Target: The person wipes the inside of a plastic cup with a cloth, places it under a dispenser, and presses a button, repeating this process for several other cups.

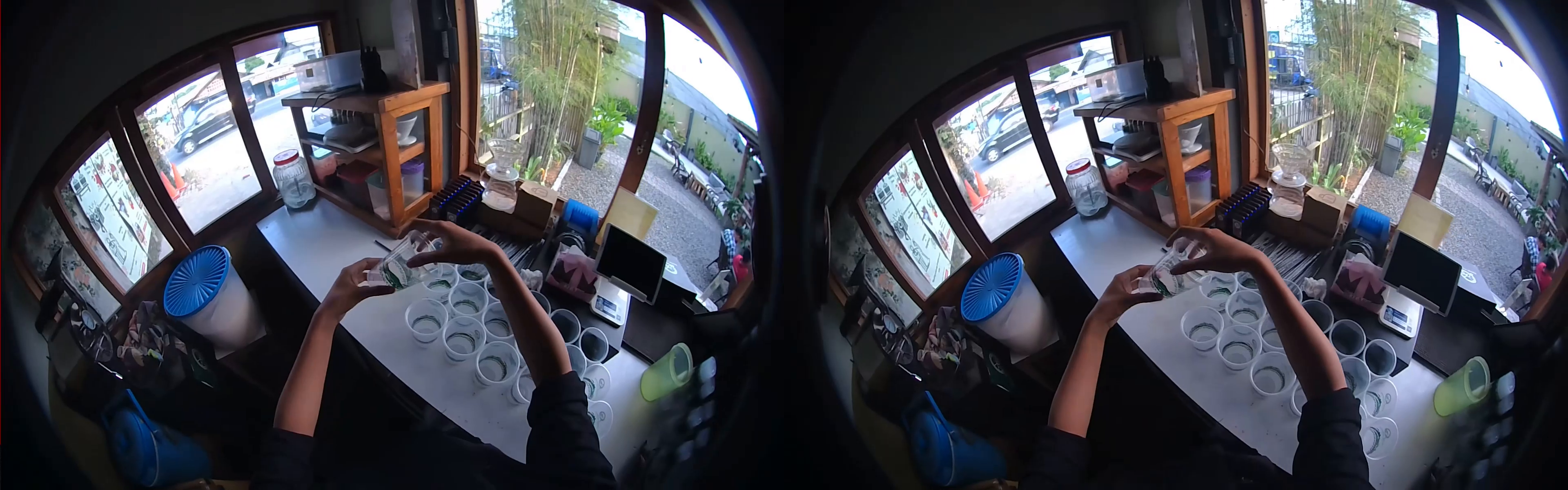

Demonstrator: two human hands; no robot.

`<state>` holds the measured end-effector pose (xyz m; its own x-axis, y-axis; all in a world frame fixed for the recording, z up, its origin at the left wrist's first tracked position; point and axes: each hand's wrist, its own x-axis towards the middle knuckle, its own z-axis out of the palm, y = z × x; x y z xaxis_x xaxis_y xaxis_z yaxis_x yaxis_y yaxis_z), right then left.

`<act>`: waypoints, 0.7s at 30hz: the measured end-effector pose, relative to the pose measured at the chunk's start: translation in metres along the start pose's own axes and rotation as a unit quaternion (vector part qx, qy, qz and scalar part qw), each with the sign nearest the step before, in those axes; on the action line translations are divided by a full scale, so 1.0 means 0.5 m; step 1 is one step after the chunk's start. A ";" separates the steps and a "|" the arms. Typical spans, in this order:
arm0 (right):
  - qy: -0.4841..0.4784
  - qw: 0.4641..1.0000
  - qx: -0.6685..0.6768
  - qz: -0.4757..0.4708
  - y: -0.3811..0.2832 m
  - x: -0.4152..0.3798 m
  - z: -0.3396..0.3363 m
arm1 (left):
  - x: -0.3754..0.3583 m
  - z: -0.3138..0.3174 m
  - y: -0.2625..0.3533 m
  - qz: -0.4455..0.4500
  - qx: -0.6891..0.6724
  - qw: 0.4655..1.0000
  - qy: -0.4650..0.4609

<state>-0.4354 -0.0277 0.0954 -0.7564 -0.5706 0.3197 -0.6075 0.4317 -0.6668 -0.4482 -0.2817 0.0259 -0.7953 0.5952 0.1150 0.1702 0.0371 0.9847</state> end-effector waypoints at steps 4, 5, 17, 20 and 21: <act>0.092 0.974 0.185 0.091 -0.078 -0.138 -0.049 | -0.021 0.092 0.033 0.075 -0.268 0.959 -0.047; 0.112 0.973 0.179 0.090 -0.092 -0.174 -0.054 | -0.029 0.119 0.037 0.078 -0.284 0.954 -0.054; 0.264 0.923 0.181 0.212 -0.294 -0.625 -0.092 | -0.072 0.493 0.093 0.017 -0.397 0.909 -0.125; 0.316 0.910 0.195 0.186 -0.332 -0.735 -0.100 | -0.059 0.599 0.112 -0.004 -0.408 0.900 -0.155; 0.332 0.900 0.197 0.201 -0.345 -0.771 -0.108 | -0.066 0.638 0.137 -0.030 -0.423 0.892 -0.157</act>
<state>-0.0522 0.1554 0.1238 -0.9537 0.1754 0.2441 -0.2184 0.1539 -0.9637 -0.2248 -0.0425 0.0478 -0.5632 0.8131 0.1469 -0.4725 -0.4628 0.7501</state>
